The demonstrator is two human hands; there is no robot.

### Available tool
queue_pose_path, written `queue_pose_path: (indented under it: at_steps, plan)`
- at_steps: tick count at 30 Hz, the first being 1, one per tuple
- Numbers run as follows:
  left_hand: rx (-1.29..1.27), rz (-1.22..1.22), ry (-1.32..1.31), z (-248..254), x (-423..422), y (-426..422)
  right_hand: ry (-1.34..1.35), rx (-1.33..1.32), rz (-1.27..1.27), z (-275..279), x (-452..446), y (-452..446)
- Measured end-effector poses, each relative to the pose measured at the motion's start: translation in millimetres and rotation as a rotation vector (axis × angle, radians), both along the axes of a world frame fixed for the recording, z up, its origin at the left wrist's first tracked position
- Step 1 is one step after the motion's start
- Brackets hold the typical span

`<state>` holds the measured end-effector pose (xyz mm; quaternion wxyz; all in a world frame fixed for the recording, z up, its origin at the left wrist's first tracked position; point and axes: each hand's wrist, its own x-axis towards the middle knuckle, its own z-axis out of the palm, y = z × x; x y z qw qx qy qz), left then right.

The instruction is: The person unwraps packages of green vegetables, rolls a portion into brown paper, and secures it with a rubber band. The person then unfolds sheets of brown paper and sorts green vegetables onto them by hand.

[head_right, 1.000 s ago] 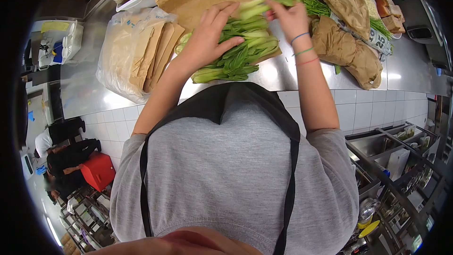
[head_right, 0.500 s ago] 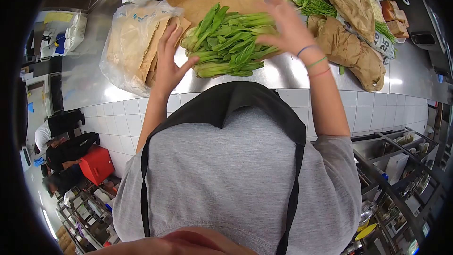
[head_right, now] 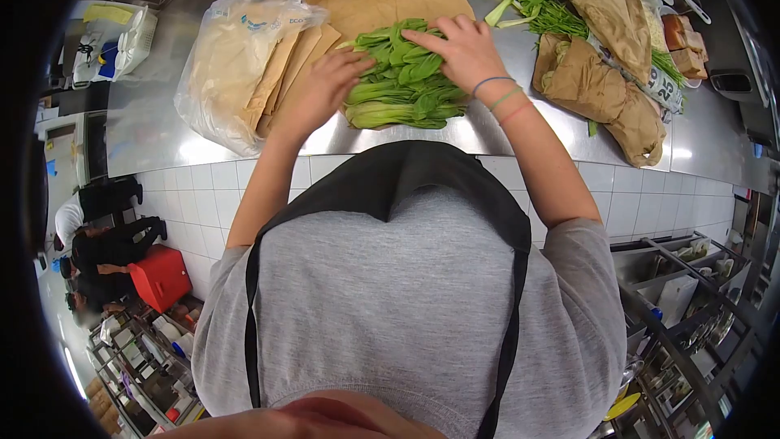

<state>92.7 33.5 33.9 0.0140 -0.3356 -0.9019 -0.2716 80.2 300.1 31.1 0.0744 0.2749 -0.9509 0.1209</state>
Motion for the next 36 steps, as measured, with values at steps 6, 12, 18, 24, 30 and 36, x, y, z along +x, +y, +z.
queue_pose_path:
  at_steps: [6,12,18,24,30,36]
  plan:
    - [-0.151,0.038,0.164,-9,9,11,0.028,0.144,0.011,-10,-9,-3]
    - [-0.136,-0.197,0.294,-7,38,55,-0.283,0.259,0.137,14,-34,-1]
    - [-0.321,-0.145,0.402,-34,32,62,-0.442,0.420,0.207,24,-54,-6]
    - [-0.330,-0.279,0.257,-22,24,44,-0.484,0.347,0.182,23,-41,-2]
    - [-0.313,-0.257,0.251,-23,29,44,-0.330,0.156,0.168,4,-12,5]
    - [-0.454,-0.140,0.312,-13,33,57,-0.226,-0.060,0.174,3,-10,14]
